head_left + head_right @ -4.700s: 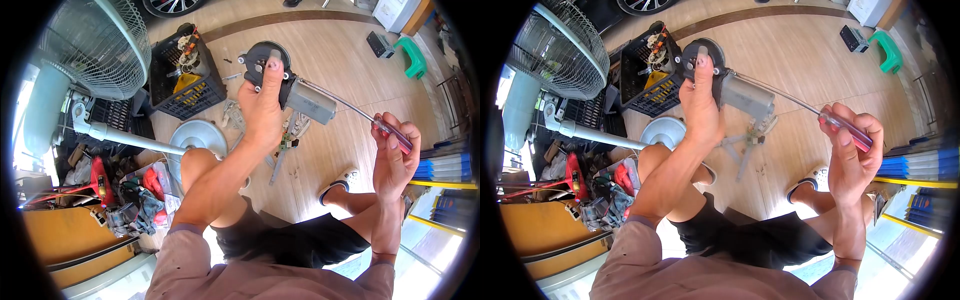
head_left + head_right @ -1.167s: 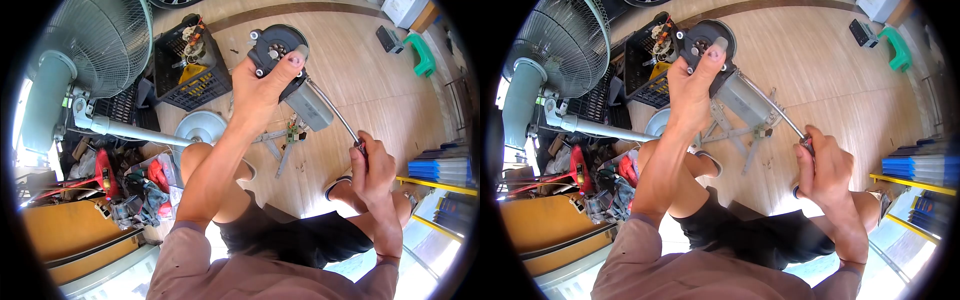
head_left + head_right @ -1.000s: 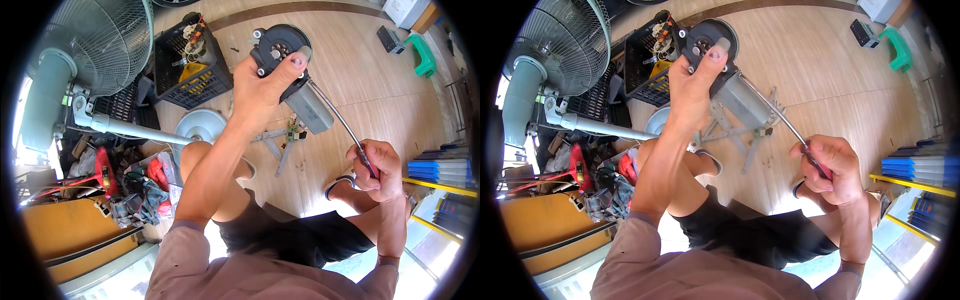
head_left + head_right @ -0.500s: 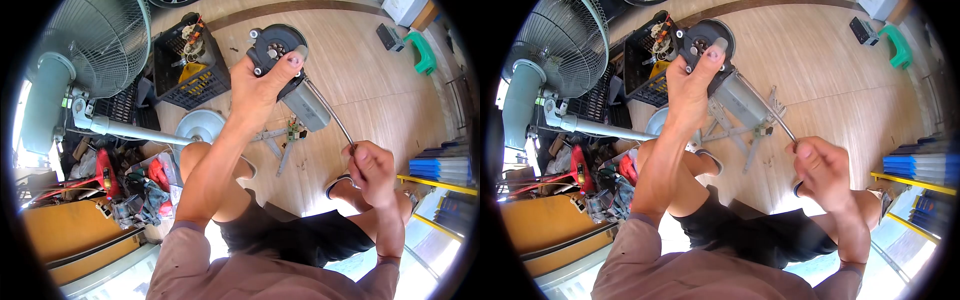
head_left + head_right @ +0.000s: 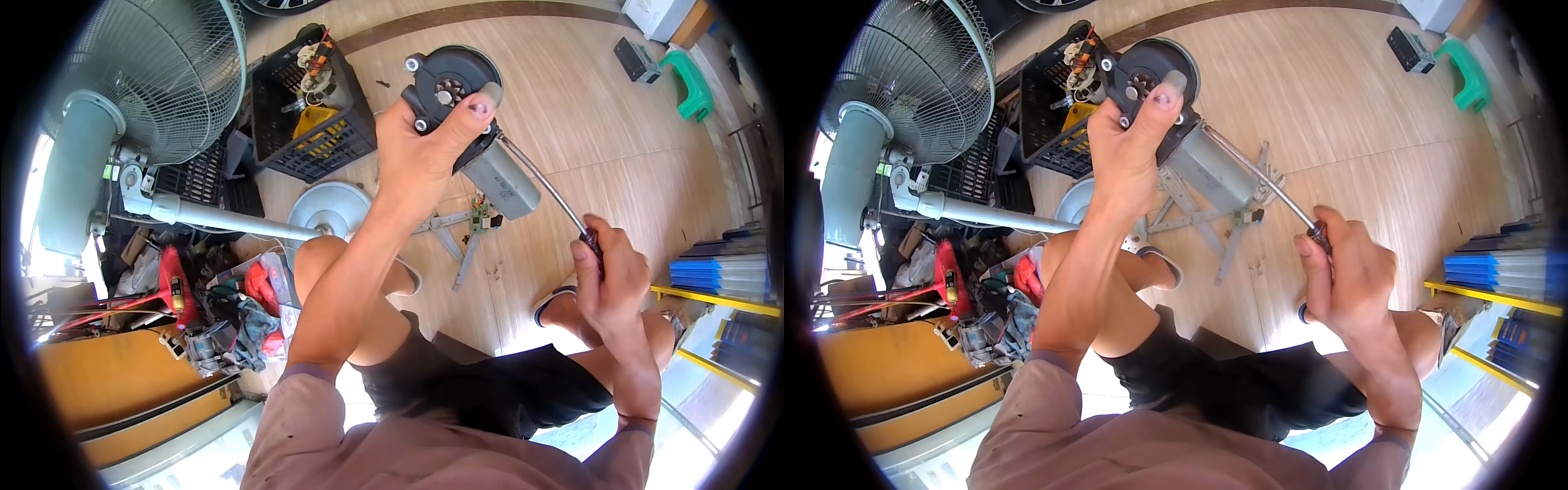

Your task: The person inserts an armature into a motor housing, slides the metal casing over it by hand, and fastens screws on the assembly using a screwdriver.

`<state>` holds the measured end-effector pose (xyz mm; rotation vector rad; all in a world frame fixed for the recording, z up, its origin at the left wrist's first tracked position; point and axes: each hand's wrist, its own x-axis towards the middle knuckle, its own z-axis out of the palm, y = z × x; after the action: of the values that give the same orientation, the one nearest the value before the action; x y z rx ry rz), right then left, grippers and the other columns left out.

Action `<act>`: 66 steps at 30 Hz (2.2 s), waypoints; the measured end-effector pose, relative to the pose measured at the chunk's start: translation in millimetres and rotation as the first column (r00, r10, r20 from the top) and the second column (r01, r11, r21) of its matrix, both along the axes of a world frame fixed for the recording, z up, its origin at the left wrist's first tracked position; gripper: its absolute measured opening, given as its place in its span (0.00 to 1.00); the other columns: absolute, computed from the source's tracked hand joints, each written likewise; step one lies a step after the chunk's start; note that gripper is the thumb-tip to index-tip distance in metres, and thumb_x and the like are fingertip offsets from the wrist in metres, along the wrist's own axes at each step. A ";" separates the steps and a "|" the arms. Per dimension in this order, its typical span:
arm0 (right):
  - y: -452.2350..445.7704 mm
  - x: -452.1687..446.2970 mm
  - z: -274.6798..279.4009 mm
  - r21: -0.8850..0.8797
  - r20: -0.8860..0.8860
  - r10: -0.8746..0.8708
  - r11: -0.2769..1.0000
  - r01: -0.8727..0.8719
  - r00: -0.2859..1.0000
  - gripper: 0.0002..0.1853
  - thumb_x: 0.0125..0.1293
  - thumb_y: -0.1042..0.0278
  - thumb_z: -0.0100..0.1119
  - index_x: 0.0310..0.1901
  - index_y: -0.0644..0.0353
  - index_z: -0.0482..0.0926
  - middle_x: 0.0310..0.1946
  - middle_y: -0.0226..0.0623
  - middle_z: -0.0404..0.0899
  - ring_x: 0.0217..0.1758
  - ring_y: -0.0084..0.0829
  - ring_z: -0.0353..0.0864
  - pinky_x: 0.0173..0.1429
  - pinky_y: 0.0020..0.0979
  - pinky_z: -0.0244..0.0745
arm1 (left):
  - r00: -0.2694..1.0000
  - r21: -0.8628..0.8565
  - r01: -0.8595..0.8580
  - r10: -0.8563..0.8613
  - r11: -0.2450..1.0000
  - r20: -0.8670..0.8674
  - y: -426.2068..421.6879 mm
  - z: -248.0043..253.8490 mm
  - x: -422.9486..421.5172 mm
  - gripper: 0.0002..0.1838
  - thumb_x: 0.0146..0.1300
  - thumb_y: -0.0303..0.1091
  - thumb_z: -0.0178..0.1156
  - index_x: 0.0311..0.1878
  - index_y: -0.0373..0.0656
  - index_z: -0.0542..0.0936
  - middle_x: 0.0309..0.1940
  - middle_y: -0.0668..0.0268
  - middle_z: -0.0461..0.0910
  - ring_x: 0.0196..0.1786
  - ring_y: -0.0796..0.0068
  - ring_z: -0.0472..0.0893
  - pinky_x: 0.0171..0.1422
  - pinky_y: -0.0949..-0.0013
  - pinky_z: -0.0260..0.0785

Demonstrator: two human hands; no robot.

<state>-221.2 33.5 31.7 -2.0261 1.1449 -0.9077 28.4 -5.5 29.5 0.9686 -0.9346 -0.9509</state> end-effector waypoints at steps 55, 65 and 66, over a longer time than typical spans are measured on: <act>-11.0 -2.9 -10.5 -0.572 -0.327 -0.088 0.811 -0.123 0.941 0.18 0.60 0.74 0.71 0.52 0.68 0.83 0.31 0.41 0.81 0.25 0.34 0.80 0.25 0.30 0.73 | 0.998 0.002 -0.019 0.019 1.000 0.061 0.2 -8.6 -4.8 0.14 0.65 0.42 0.71 0.42 0.40 0.83 0.34 0.74 0.80 0.36 0.86 0.75 0.44 0.77 0.68; -3.2 4.5 -17.3 -0.214 -0.076 -0.003 0.977 -0.013 0.997 0.13 0.71 0.66 0.63 0.49 0.67 0.83 0.24 0.35 0.76 0.20 0.26 0.74 0.21 0.27 0.66 | 0.996 -0.014 -0.004 0.005 1.000 0.095 -0.7 -7.6 0.6 0.13 0.66 0.40 0.71 0.43 0.40 0.83 0.35 0.74 0.80 0.37 0.86 0.74 0.45 0.77 0.68; -1.3 2.6 -14.0 0.066 0.063 0.033 0.997 -0.038 0.997 0.13 0.73 0.65 0.61 0.49 0.68 0.82 0.23 0.35 0.76 0.19 0.24 0.73 0.20 0.26 0.65 | 0.997 -0.030 -0.007 0.010 1.000 0.073 0.1 -8.1 2.3 0.14 0.65 0.40 0.72 0.43 0.38 0.83 0.35 0.73 0.81 0.37 0.85 0.76 0.44 0.77 0.70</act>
<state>-218.6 32.2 17.7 -1.9448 1.0882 -0.8964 30.8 -5.4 21.4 0.9864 -1.0027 -0.8969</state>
